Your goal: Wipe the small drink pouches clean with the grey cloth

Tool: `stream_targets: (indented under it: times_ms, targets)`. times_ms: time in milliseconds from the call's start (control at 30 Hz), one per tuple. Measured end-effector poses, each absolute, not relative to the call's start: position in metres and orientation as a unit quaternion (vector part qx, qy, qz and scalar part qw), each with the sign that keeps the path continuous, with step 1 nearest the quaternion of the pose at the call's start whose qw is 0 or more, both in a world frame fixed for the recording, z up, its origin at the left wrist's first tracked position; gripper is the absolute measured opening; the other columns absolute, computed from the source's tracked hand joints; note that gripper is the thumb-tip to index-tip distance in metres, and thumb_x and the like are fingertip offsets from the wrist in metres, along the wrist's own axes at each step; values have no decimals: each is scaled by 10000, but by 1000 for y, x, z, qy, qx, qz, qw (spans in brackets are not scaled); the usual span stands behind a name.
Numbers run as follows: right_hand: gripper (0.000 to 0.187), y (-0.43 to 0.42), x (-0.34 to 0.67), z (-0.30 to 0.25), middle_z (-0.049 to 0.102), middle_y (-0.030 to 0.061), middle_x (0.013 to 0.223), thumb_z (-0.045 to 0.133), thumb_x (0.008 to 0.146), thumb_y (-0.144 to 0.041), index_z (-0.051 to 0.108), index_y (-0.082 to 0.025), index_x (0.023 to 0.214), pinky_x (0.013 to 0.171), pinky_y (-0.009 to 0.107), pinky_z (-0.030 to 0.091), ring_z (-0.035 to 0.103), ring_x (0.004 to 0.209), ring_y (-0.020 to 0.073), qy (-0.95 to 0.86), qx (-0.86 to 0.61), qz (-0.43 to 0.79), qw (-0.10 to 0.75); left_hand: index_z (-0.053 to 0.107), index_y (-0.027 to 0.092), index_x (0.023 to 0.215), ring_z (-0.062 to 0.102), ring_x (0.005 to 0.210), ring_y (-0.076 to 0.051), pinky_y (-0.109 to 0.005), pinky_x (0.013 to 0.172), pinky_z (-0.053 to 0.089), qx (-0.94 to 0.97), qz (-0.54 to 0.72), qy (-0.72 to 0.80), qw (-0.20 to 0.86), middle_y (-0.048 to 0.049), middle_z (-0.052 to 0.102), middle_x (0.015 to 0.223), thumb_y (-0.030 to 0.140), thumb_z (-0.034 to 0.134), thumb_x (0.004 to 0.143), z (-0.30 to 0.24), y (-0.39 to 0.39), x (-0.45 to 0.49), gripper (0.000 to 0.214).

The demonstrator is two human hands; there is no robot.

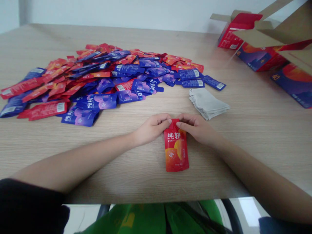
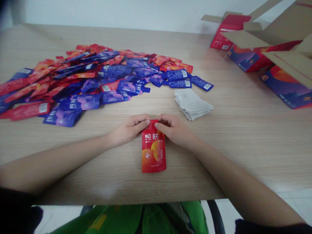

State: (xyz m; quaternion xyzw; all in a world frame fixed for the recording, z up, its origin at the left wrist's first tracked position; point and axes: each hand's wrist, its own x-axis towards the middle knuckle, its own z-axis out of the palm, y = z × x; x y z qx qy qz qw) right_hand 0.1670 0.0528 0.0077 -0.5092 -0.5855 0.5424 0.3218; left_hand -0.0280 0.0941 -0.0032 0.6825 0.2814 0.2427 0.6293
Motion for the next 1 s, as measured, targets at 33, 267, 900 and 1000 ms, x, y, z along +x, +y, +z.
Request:
stream_targets:
  times_ms: [33, 267, 900, 1000]
  targets:
    - [179, 53, 168, 7, 660, -10, 778, 640, 822, -385, 629, -207, 823, 666, 281, 463, 582, 703, 137, -574, -506, 557, 323, 574, 153, 804, 455, 625, -86, -212, 582, 363, 684, 241, 278, 630, 30, 534, 698, 337, 469, 967, -4, 95, -28, 267]
    - [250, 55, 171, 5, 682, -7, 791, 757, 726, -397, 650, -196, 830, 665, 274, 480, 604, 694, 131, -471, -480, 667, 321, 575, 150, 803, 496, 653, -94, -219, 608, 388, 696, 227, 267, 627, 21, 557, 718, 335, 476, 960, -5, 96, -28, 263]
    - [268, 57, 177, 8, 624, -29, 693, 792, 698, -391, 662, -178, 797, 554, 224, 397, 509, 579, 90, -448, -455, 712, 291, 562, 160, 799, 526, 597, -93, -212, 552, 416, 667, 210, 270, 662, 25, 562, 676, 331, 478, 960, -2, 92, -27, 250]
    - [271, 57, 179, 10, 637, -23, 706, 799, 695, -389, 671, -175, 801, 565, 225, 404, 529, 593, 95, -442, -450, 722, 283, 560, 160, 794, 522, 583, -90, -209, 540, 414, 664, 208, 268, 666, 25, 558, 670, 349, 484, 957, -3, 91, -26, 261]
